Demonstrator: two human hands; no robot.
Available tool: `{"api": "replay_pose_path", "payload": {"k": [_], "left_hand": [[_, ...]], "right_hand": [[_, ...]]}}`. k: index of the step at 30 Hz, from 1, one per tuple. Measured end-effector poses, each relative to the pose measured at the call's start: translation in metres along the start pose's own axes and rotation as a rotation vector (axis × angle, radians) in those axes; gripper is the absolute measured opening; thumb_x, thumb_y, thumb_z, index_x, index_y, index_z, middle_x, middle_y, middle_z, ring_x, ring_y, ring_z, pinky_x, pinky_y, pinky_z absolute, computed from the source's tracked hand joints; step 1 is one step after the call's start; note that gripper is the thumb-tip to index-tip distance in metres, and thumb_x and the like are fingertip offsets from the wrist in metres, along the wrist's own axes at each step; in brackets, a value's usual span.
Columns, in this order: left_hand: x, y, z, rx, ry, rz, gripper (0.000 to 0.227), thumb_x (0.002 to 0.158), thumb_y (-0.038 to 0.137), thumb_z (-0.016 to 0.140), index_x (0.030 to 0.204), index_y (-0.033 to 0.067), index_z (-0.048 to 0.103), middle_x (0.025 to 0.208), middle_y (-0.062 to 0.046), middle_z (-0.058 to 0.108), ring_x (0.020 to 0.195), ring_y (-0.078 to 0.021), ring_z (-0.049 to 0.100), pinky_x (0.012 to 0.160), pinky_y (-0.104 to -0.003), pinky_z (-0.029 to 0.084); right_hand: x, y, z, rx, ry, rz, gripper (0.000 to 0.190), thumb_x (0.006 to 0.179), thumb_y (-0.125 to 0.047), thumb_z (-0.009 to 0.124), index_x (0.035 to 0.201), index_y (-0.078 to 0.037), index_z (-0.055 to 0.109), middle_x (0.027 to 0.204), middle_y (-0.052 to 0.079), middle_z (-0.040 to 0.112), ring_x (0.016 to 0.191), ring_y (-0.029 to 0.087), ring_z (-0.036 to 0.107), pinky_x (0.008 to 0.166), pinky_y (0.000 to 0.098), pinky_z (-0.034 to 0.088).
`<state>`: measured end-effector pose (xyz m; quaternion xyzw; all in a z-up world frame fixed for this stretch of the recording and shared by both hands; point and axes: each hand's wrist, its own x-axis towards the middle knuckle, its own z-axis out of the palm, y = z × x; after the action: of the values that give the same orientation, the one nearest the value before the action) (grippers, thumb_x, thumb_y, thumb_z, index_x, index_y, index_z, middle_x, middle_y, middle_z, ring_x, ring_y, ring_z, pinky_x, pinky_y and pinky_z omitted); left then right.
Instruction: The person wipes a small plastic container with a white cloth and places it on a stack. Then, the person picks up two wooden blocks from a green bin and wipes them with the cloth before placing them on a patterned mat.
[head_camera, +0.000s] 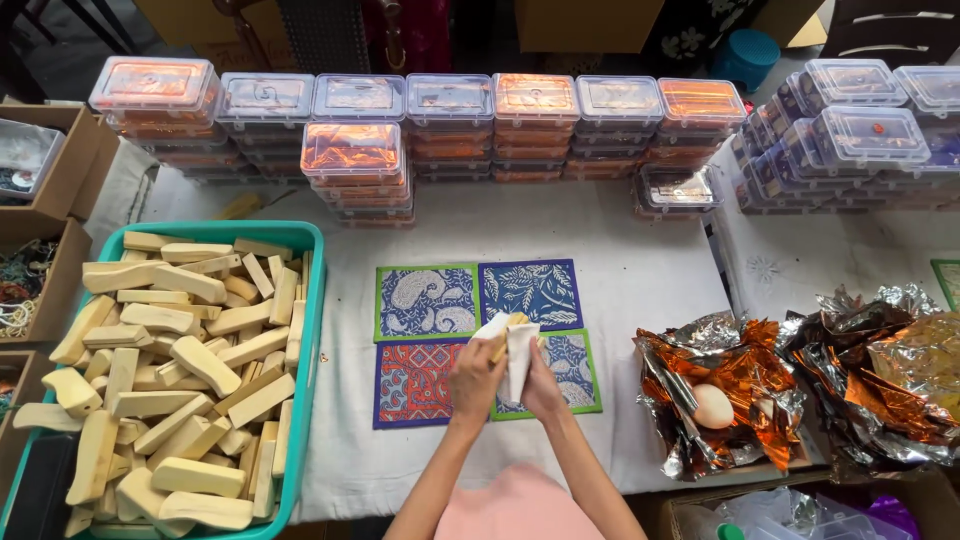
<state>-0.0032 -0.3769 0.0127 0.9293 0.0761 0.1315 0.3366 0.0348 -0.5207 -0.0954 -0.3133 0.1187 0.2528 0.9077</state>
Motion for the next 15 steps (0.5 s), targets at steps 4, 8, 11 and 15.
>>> {"api": "replay_pose_path", "payload": {"k": [4, 8, 11, 15], "left_hand": [[-0.008, 0.011, 0.002, -0.072, 0.08, 0.14, 0.041, 0.077, 0.023, 0.084, 0.116, 0.0138, 0.075, 0.102, -0.008, 0.071, 0.093, -0.0293, 0.07, 0.078, -0.042, 0.058], [-0.011, 0.013, -0.009, -0.396, 0.066, -0.041, 0.035, 0.079, 0.022, 0.085, 0.112, 0.0132, 0.078, 0.099, -0.005, 0.074, 0.083, -0.0206, 0.072, 0.072, -0.035, 0.059], [-0.006, 0.017, -0.037, -0.64, 0.138, -0.116, 0.028, 0.086, 0.021, 0.082, 0.111, 0.0091, 0.079, 0.099, -0.004, 0.075, 0.082, -0.0141, 0.073, 0.071, -0.028, 0.061], [-0.001, 0.027, -0.068, -0.943, 0.294, -0.162, 0.026, 0.09, 0.021, 0.077, 0.11, 0.0038, 0.075, 0.1, -0.004, 0.072, 0.083, -0.0098, 0.071, 0.065, -0.024, 0.062]], "right_hand": [[0.001, -0.014, 0.008, -0.025, 0.074, -0.067, 0.063, 0.106, -0.055, 0.036, 0.15, -0.011, 0.046, 0.139, 0.01, 0.06, 0.124, 0.024, 0.06, 0.108, 0.0415, 0.048], [-0.008, -0.045, -0.005, 0.173, -0.025, -0.125, 0.064, 0.106, -0.053, 0.043, 0.151, -0.008, 0.045, 0.142, 0.013, 0.06, 0.127, 0.029, 0.058, 0.106, 0.043, 0.05], [-0.024, -0.091, 0.027, 0.435, -0.233, -0.145, 0.064, 0.106, -0.049, 0.051, 0.155, -0.009, 0.042, 0.149, 0.017, 0.054, 0.135, 0.033, 0.053, 0.11, 0.0483, 0.047], [-0.033, -0.115, 0.047, 0.728, -0.583, -0.168, 0.067, 0.106, -0.046, 0.056, 0.161, -0.013, 0.037, 0.159, 0.021, 0.043, 0.145, 0.04, 0.043, 0.115, 0.0609, 0.037]]}}
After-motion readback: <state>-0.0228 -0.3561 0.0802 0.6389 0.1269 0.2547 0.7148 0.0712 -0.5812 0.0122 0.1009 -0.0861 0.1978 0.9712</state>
